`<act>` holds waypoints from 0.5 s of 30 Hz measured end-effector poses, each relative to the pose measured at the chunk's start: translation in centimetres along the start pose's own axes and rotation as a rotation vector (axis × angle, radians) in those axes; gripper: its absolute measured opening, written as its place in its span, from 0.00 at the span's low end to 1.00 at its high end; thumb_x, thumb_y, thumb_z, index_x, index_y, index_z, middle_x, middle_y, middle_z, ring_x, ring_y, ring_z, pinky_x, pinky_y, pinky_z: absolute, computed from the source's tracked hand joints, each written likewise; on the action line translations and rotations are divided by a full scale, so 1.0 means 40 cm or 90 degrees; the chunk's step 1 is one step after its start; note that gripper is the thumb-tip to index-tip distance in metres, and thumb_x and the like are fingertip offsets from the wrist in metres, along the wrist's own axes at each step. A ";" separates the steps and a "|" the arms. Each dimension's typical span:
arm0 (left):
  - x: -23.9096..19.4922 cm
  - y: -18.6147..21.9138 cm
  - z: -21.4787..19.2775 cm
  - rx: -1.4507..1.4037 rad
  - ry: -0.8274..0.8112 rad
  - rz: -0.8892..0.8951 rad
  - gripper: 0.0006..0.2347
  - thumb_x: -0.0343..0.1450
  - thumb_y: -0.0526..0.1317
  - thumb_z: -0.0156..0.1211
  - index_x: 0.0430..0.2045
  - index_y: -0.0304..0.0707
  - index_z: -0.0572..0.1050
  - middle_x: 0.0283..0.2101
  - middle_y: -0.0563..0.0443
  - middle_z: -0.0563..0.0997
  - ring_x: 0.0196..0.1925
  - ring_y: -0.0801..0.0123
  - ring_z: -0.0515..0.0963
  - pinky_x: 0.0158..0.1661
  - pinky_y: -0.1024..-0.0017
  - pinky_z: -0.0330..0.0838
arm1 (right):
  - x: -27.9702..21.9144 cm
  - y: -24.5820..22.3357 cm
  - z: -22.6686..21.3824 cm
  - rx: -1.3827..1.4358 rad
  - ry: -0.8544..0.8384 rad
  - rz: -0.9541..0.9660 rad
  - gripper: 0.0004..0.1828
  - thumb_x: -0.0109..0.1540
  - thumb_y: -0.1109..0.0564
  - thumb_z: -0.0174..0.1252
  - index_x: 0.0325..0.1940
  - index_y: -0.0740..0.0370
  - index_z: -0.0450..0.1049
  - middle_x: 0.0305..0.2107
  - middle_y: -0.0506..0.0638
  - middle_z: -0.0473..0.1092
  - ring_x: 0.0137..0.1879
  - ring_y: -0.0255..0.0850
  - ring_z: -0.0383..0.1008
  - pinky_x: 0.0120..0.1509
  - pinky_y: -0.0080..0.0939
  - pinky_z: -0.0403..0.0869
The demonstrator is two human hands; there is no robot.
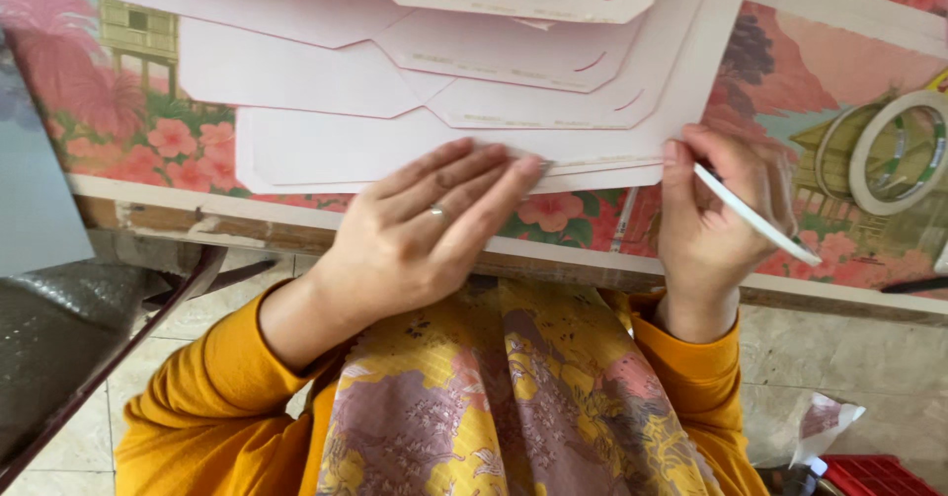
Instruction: The person applies a strip of white tape to the flap of each pink envelope in a stack. They smooth the tape down with their fingers and proceed to the next envelope one at a time.
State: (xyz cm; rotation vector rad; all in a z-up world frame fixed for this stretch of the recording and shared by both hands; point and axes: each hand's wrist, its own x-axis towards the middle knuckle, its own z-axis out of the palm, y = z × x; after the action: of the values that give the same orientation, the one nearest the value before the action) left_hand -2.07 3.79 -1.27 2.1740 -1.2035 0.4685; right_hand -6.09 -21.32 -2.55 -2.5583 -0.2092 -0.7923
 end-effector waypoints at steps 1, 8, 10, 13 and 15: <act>0.018 0.011 0.016 -0.002 0.001 0.001 0.12 0.76 0.30 0.48 0.54 0.26 0.66 0.49 0.41 0.82 0.52 0.62 0.83 0.56 0.64 0.76 | 0.001 0.003 -0.002 -0.003 0.000 0.000 0.06 0.68 0.65 0.58 0.42 0.75 0.74 0.36 0.63 0.71 0.42 0.55 0.70 0.51 0.51 0.70; 0.113 0.068 0.143 -0.005 -0.003 0.028 0.17 0.78 0.36 0.44 0.61 0.29 0.56 0.53 0.46 0.80 0.56 0.63 0.81 0.61 0.68 0.72 | 0.039 -0.017 -0.033 0.015 -0.054 0.013 0.05 0.67 0.66 0.61 0.37 0.72 0.76 0.32 0.60 0.73 0.38 0.51 0.71 0.45 0.47 0.69; 0.131 0.056 0.096 0.057 0.017 0.047 0.18 0.80 0.36 0.47 0.63 0.31 0.54 0.51 0.53 0.82 0.54 0.67 0.84 0.57 0.71 0.77 | 0.046 -0.026 -0.034 0.038 -0.037 -0.001 0.07 0.66 0.69 0.62 0.34 0.76 0.76 0.30 0.62 0.74 0.35 0.50 0.72 0.41 0.46 0.70; 0.122 0.020 0.001 0.232 0.032 0.058 0.13 0.81 0.37 0.48 0.60 0.49 0.62 0.45 0.60 0.80 0.49 0.74 0.81 0.55 0.74 0.76 | 0.020 -0.018 -0.003 0.118 0.182 0.066 0.15 0.68 0.55 0.56 0.39 0.75 0.70 0.33 0.61 0.67 0.41 0.51 0.67 0.47 0.47 0.67; 0.083 -0.006 0.003 0.187 -0.007 -0.007 0.15 0.77 0.38 0.59 0.57 0.41 0.67 0.46 0.56 0.83 0.50 0.71 0.83 0.50 0.74 0.79 | -0.002 -0.008 0.030 0.118 0.141 0.088 0.11 0.70 0.58 0.50 0.42 0.72 0.69 0.34 0.60 0.67 0.41 0.51 0.68 0.49 0.48 0.69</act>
State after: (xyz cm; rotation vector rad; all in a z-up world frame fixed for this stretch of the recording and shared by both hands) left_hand -0.13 1.71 0.44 2.4295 -1.1889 0.6644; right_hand -5.63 -20.50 -3.35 -2.2649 -0.0321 -0.9481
